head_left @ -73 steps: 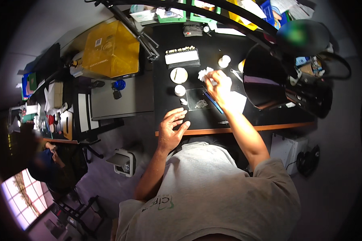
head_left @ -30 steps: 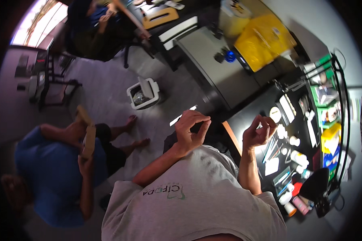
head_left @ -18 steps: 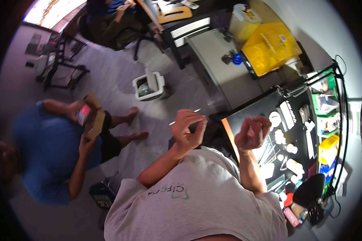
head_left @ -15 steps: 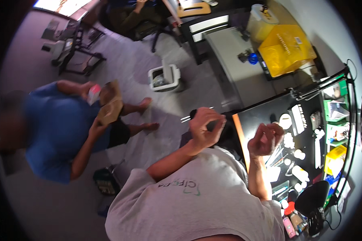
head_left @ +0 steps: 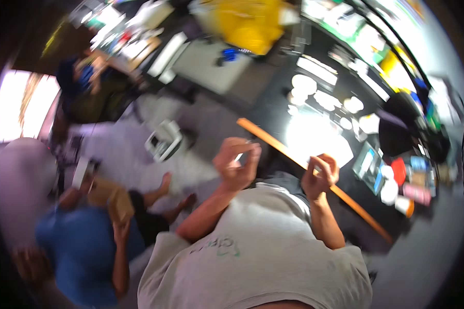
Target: The recorder is applying stains and glazes to dental veneers or crowns using a fine brush in a laboratory setting.
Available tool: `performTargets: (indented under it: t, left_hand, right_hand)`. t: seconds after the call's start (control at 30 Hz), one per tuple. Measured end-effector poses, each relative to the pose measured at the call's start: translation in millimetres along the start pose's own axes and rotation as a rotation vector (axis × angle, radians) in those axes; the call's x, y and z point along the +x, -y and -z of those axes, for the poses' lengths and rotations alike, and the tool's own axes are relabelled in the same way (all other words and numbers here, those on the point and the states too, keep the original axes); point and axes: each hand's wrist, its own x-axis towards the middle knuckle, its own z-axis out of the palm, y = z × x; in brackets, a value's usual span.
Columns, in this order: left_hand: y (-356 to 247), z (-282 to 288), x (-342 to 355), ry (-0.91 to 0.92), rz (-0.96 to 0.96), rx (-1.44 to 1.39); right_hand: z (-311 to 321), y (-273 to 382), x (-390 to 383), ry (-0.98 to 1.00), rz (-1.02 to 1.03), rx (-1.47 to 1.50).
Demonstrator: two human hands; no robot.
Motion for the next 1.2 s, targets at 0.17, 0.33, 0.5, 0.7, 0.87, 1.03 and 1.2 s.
performTargets:
  t: [0.17, 0.33, 0.5, 0.7, 0.87, 1.03, 1.2]
  left_hand:
    - [-10, -7, -20, 0.143, 0.004, -0.058]
    - [-21, -21, -29, 0.218, 0.043, -0.135]
    - [-16, -47, -29, 0.215, 0.022, -0.155]
    - [-8, -67, -23, 0.217, 0.119, -0.127]
    - [-13, -91, -19, 0.376, 0.020, -0.167]
    - [-32, -102, -22, 0.461, 0.069, -0.219]
    - [-30, -83, -31, 0.407, 0.134, -0.174]
  right_hand:
    - [43, 5, -32, -0.154, -0.109, -0.043]
    - [67, 10, -44, -0.212, -0.139, -0.105]
    - [79, -14, -30, -0.256, -0.102, -0.109]
    - [106, -66, -12, -0.295, -0.103, -0.241]
    - [216, -217, 37, -0.255, -0.811, -0.564]
    - [291, -397, 59, -0.002, -1.170, -0.815]
    - [296, -473, 48, 0.107, -1.265, -0.763]
